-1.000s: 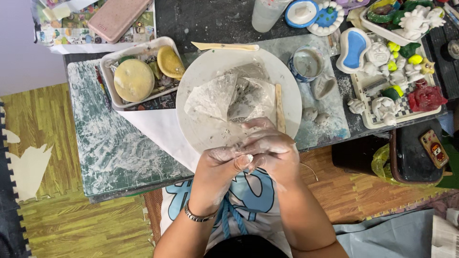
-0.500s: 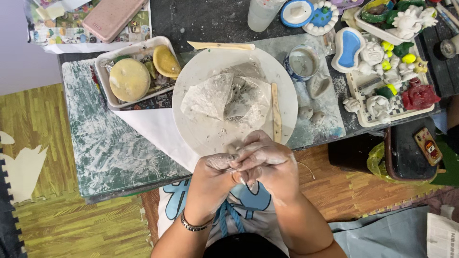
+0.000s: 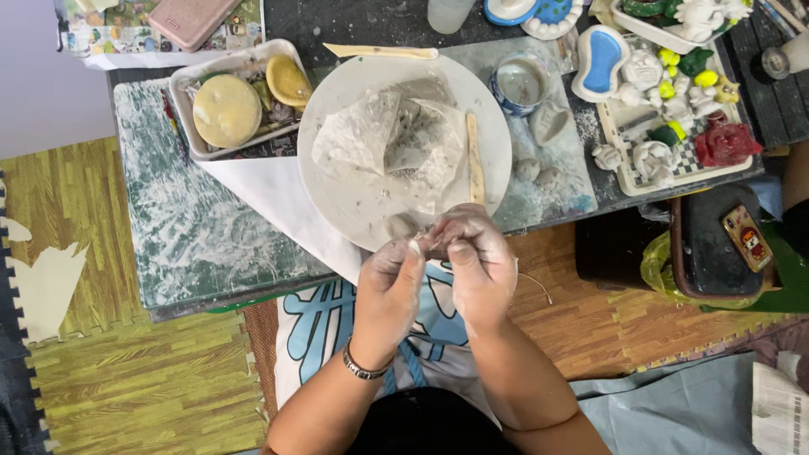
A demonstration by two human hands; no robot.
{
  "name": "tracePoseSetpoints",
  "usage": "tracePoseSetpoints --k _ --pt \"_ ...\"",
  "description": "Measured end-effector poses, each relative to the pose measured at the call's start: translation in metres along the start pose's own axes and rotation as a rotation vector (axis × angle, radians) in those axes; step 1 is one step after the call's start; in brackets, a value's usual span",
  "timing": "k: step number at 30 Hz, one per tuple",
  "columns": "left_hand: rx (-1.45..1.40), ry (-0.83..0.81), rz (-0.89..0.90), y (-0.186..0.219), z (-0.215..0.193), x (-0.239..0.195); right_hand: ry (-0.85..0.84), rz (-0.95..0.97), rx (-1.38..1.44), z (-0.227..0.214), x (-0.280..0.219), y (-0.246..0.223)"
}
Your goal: The person shapes small pieces of gray clay into round balls using their hands. They repeatedly pick up clay from a plate, roll it between their palms, and occasionally dip their fingers into a cup of water to keep the material pliable. The workspace is cluttered with various crafting supplies and finished clay figurines.
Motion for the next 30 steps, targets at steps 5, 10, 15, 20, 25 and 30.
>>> tracePoseSetpoints --k 5,10,15,20,25,30 --pt "-0.033 0.019 0.073 0.016 0.008 -0.010 -0.009 -0.102 -0.050 -0.009 0.003 -0.013" --pt "-0.186 0.132 0.099 0.023 0.005 -0.008 -0.083 -0.146 -0.297 -0.006 0.012 -0.026" --pt "-0.227 0.044 0.166 0.023 -0.002 -0.010 -0.129 -0.240 -0.430 0.003 0.007 -0.028" --pt "-0.373 -0.054 0.151 0.022 -0.009 -0.019 -0.198 -0.360 -0.517 0.023 -0.022 -0.030" --pt "-0.485 -0.041 0.317 0.037 -0.011 -0.027 -0.318 -0.505 -0.636 0.047 -0.057 -0.035" --pt "-0.145 0.034 0.563 0.036 -0.021 -0.047 -0.724 -0.379 -0.400 0.046 -0.094 -0.031"
Point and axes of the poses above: each hand's wrist, its own x-axis towards the middle knuckle, its own z-axis out of the palm, y = z × x, the point moved 5 cm from there along x, towards the middle knuckle, and after that the axes turned 15 degrees about -x, right-handed, at the moved point
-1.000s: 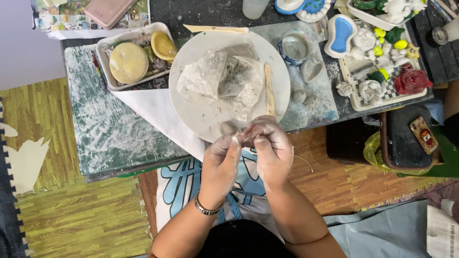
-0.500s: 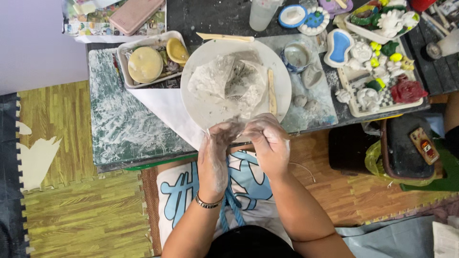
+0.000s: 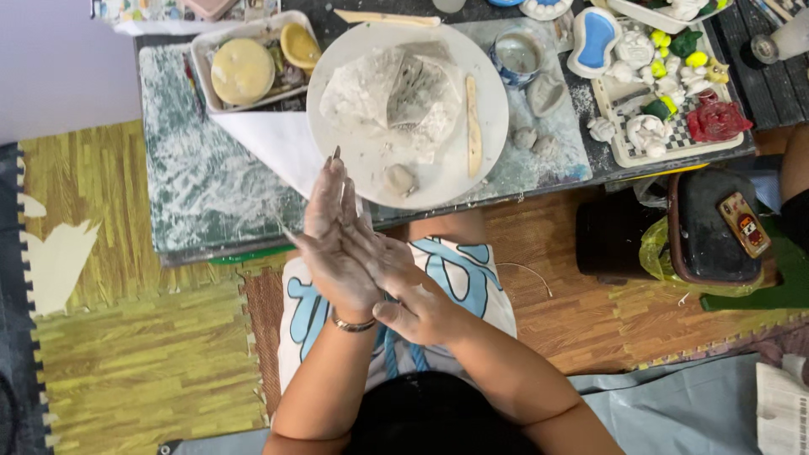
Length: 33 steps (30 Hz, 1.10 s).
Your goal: The person shapes small pieces of gray clay into round balls using their hands. They repeatedly pick up clay from a plate, roll it between their palms, and occasionally dip their fingers into a cup of water to keep the material pliable. The workspace is cluttered with various crafting supplies and finished clay figurines.
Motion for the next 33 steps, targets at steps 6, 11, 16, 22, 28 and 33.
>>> tracePoseSetpoints --k 6,11,16,22,28,33 --pt "0.338 -0.312 -0.066 -0.027 0.021 -0.036 0.143 0.078 0.092 -0.010 0.001 -0.005" --pt "-0.157 -0.160 -0.568 -0.037 0.026 -0.049 0.148 0.208 -0.378 -0.031 0.015 0.016" --pt "-0.005 -0.228 -0.259 0.009 0.029 -0.016 0.081 -0.100 -0.312 -0.003 -0.001 -0.015" --pt "0.462 -0.649 -0.196 0.012 0.058 -0.040 0.443 -0.049 -0.108 -0.017 -0.002 -0.007" --pt "0.440 -0.765 -0.182 -0.019 0.054 -0.089 0.996 0.270 0.440 -0.071 -0.021 0.063" --pt "0.594 -0.756 -0.055 -0.031 0.040 -0.086 1.013 0.292 1.053 -0.072 -0.040 0.077"
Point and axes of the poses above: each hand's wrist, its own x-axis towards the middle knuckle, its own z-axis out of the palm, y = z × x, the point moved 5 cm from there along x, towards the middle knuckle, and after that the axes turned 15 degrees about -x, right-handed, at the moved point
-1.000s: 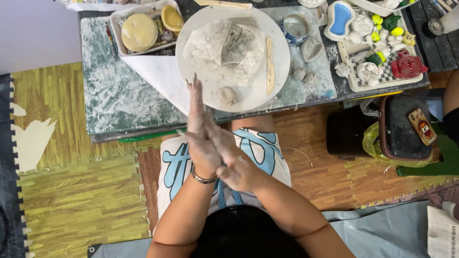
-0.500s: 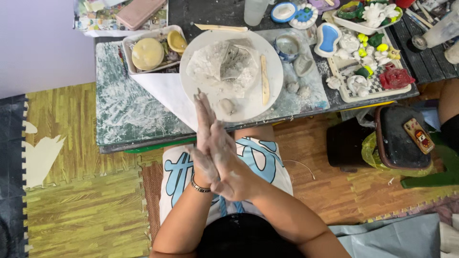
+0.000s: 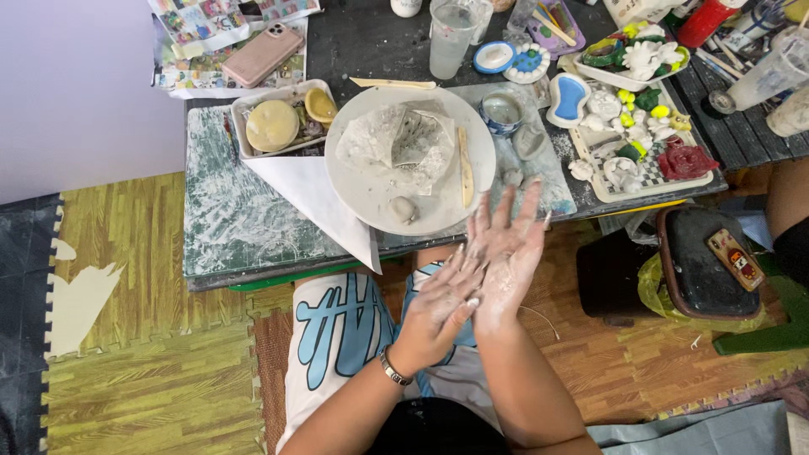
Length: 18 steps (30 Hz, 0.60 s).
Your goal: The person shapes small pieces of gray clay into round balls using their hands. They repeatedly pick up clay from a plate, roll it between their palms, and occasionally dip their fingers into a cup of water to keep the material pliable. The workspace is cluttered with various crafting supplies and finished clay figurines.
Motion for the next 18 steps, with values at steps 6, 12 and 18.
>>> tracePoseSetpoints --k 6,12,18 --pt "-0.044 0.343 -0.074 -0.009 -0.006 -0.013 -0.052 0.125 -0.110 0.026 -0.020 0.014" --pt "-0.752 0.653 -0.348 -0.015 -0.037 -0.013 -0.442 -0.235 -0.697 0.052 -0.036 -0.019" --pt "-0.800 0.553 -0.259 -0.002 -0.056 -0.026 -0.776 -0.480 -1.080 0.073 -0.058 -0.039"
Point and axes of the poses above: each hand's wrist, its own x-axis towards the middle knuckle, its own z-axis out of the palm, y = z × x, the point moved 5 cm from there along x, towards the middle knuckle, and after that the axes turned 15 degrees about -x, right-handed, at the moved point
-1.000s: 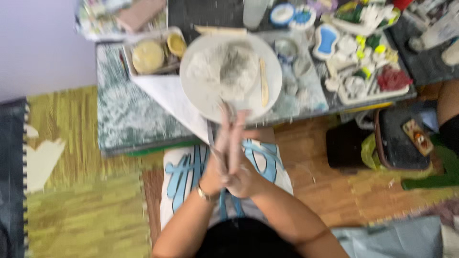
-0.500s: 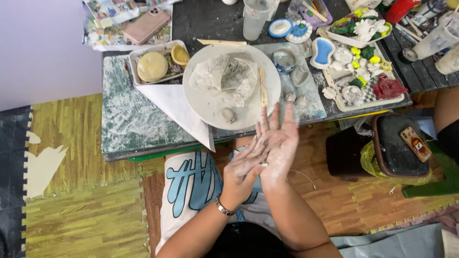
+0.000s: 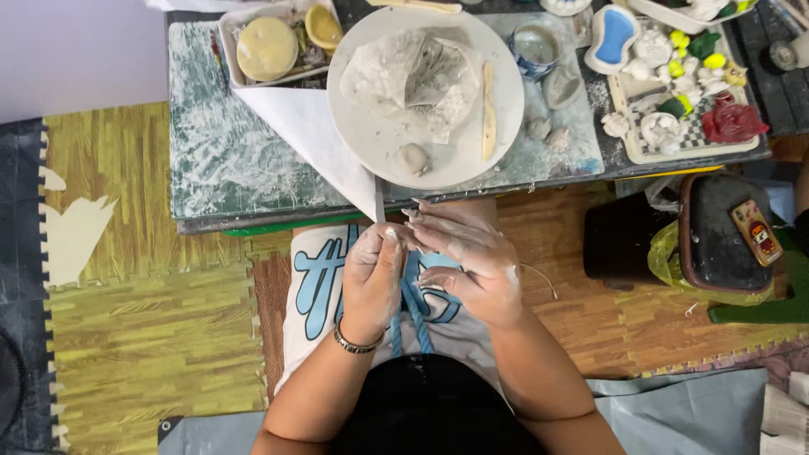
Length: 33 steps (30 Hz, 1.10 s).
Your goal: The person shapes small pieces of gray clay into round balls using their hands. They repeatedly pick up clay from a plate, roll it between their palms, and occasionally dip their fingers into a cup of water to keep the material pliable. The workspace is cluttered with various crafting supplies and finished clay figurines.
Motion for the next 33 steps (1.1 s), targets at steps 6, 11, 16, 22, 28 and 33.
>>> tracePoseSetpoints --k 6,11,16,22,28,33 --pt "-0.028 -0.009 -0.013 -0.005 -0.009 -0.002 0.031 -0.007 -0.133 0.001 0.009 -0.013" --pt "0.026 0.003 0.008 -0.006 -0.010 -0.006 0.058 0.018 -0.140 0.007 0.006 -0.010" --pt "0.170 0.002 0.072 0.002 -0.003 -0.004 0.118 0.007 -0.198 0.010 0.006 -0.008" --pt "0.259 0.039 0.125 0.005 0.001 0.001 0.119 0.062 -0.109 0.015 0.002 -0.002" --pt "0.377 0.065 0.193 0.006 0.001 0.002 0.119 0.099 0.074 0.027 -0.008 0.008" --pt "0.286 -0.120 0.184 0.012 0.002 0.010 0.081 0.244 0.503 0.035 -0.016 0.022"
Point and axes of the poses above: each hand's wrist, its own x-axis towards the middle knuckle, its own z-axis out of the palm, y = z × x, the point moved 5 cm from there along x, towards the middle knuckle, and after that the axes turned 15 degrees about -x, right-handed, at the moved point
